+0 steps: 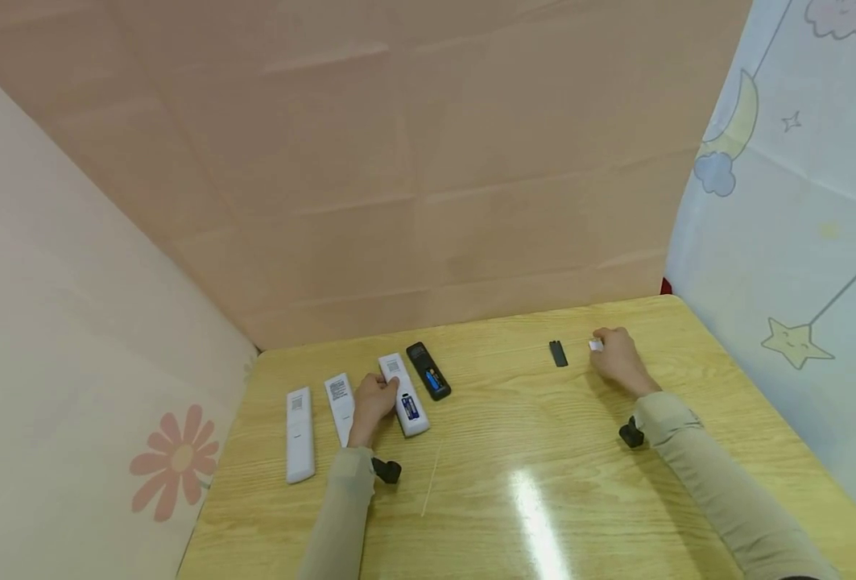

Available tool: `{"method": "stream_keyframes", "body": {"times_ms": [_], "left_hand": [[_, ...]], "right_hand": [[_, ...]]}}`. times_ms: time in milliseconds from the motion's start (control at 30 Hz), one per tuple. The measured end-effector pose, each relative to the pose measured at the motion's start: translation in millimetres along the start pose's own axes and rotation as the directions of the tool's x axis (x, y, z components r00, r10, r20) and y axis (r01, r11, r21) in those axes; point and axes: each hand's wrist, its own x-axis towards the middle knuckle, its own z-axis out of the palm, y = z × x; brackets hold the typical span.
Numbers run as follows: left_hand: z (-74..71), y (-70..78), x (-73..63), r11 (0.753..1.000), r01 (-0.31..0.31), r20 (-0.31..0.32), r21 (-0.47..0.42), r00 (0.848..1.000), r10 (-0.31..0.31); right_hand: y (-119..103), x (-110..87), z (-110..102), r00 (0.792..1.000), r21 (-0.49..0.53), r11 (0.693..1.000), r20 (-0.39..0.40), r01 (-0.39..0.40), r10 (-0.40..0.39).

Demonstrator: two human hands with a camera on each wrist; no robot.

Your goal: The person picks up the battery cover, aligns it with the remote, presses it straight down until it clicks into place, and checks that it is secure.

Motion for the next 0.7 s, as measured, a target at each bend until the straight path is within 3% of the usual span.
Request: {"method": "stream_keyframes", "body": {"times_ms": [333, 700], "left_hand": [[-1.1, 0.9, -1.9, 1.0, 0.021, 0.005, -0.022, 1.0, -0.021], [-10.8, -4.6, -2.8, 0.998, -0.016, -0.033, -0.055, 0.999, 0.014]], "right_hand": [[12, 1.6, -8, 1.0, 0.038, 0.999, 0.016, 0.005, -0.005], [21, 1.3, -13, 0.999, 0.111, 0.993, 0.029, -0.037, 0.034]]}}
